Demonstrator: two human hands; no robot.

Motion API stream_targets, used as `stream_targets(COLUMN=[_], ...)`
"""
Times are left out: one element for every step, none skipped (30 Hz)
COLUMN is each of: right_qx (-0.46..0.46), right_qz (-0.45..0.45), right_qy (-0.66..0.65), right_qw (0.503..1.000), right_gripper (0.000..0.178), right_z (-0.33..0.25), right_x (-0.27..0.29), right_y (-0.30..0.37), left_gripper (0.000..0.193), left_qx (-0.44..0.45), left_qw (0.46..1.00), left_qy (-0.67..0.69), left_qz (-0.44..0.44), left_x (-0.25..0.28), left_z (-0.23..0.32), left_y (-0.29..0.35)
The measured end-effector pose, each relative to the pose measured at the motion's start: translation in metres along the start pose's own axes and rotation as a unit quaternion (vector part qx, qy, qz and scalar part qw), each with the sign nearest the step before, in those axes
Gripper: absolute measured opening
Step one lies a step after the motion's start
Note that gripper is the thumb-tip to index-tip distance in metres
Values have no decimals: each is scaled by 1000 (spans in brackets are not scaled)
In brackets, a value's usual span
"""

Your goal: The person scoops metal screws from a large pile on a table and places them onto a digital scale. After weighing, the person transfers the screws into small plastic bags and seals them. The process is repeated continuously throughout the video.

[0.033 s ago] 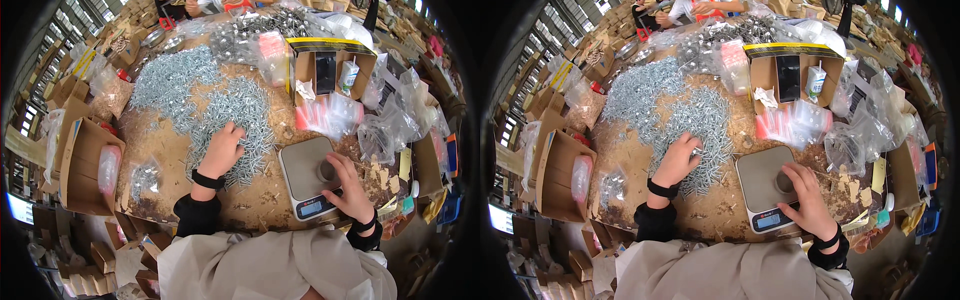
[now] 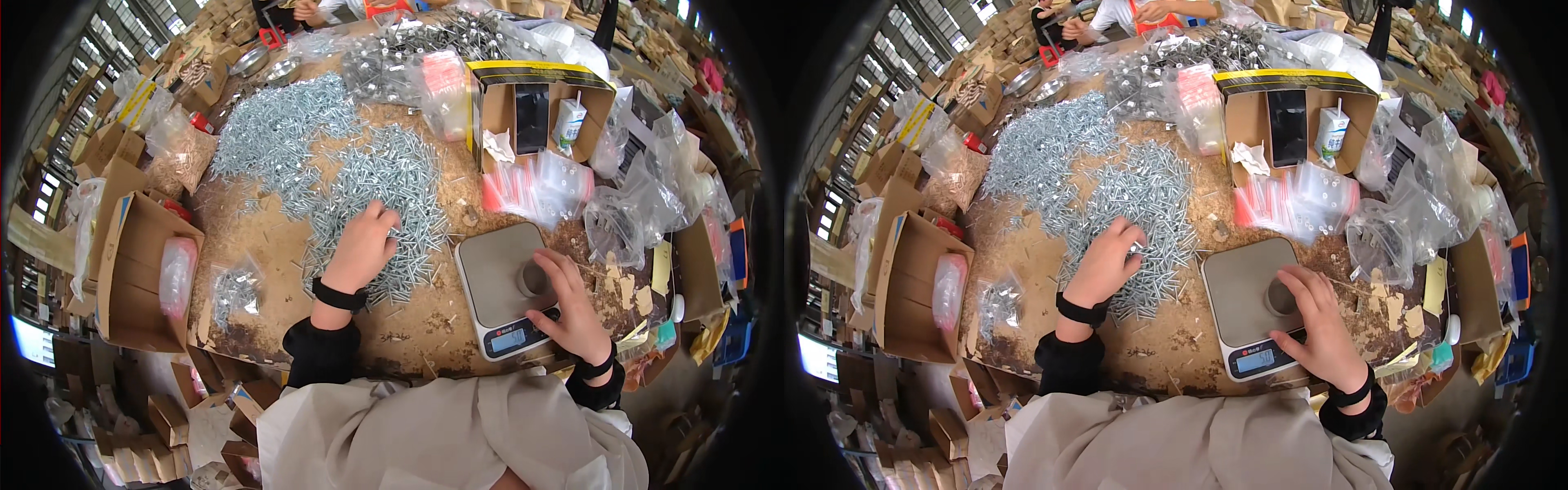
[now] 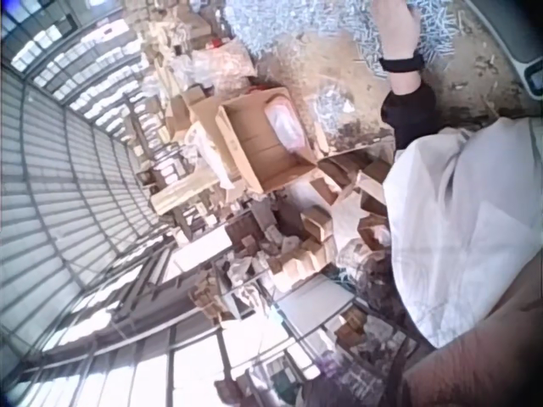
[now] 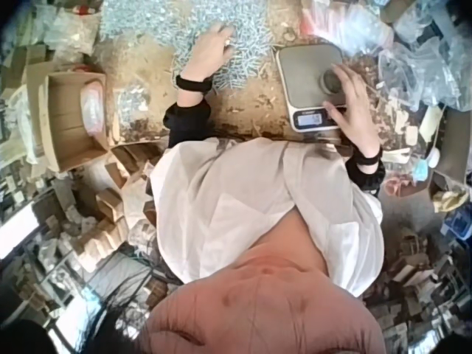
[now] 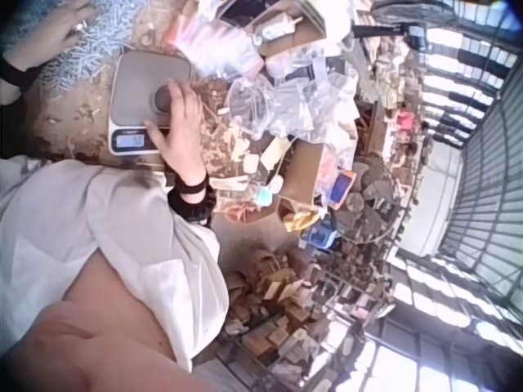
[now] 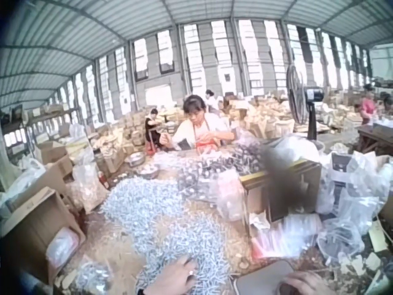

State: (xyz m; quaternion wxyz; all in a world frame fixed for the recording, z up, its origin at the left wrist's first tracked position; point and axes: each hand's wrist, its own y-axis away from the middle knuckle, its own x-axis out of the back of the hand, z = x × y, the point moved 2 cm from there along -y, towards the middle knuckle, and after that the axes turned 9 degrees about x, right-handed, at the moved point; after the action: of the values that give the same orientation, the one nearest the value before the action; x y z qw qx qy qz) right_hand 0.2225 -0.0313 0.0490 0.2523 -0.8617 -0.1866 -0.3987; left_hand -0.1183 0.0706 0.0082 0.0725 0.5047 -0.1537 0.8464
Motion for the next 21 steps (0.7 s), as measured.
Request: stream_targets(right_qx=[-3,-6,-7,-8,-8,-7,-8,-9,-10,-8,-7,-9,-8,-10,-14,-18,-19,-18,-18,-12,-6], right_qz=[0,0,0,-3,-7,-12,-19,-25,-31,-36,-42,-48,-54,-58,-61,-63,-60,-55,-51,-54,-57], right_qy=[-1,-3,-4,-2,0,3,13,24,30,32,35,40,44,41,40,39,43,46,49,54,59], right_qw=[1000,1000,1000,1000,1000,1000,1000,999,999,999,998,998,998,997,997,997,997,997,997,997,997], right_gripper=[79,79,79,79,80,80,81,82,82,83,84,84,84,84,84,83,82,81,80,79,78], right_z=[0,-1,-1,-1,-1,-1,-2,-3,-4,-2,1,2,3,5,6,7,8,9,10,11,13], right_x=[0,0,0,-1,-1,-1,0,1,0,0,-1,0,-1,-2,-3,-3,-3,-3,-3,-1,0], right_y=[0,0,-1,-2,-3,-5,-6,-6,-7,-8,-8,-8,-9,-11,-11,-12,-12,-13,-14,-15,-16], left_gripper=[24,23,22,21,21,19,18,17,16,14,13,13,12,12,11,11,11,11,10,10,9], left_qx=[10,20,20,21,21,30,39,48,52,56,59,66,72,78,69,59,49,46,43,40,49], left_qw=[1000,1000,1000,1000,1000,999,999,998,997,996,995,995,994,994,993,993,992,991,989,988,987], left_qy=[1,1,-3,-8,-13,-8,-4,1,1,1,1,8,15,22,41,60,79,93,108,122,131], left_qz=[-7,-13,-8,-2,3,18,32,47,58,69,80,80,79,79,81,84,87,88,89,90,80], left_x=[2,3,3,4,4,3,1,-1,-1,-2,-1,0,1,2,2,4,5,7,10,12,13], left_z=[2,4,5,5,6,5,3,2,0,-1,-3,-4,-4,-5,-6,-8,-11,-12,-12,-12,-12], left_y=[2,4,6,7,8,8,7,6,6,5,5,5,5,5,4,4,4,4,4,4,4])
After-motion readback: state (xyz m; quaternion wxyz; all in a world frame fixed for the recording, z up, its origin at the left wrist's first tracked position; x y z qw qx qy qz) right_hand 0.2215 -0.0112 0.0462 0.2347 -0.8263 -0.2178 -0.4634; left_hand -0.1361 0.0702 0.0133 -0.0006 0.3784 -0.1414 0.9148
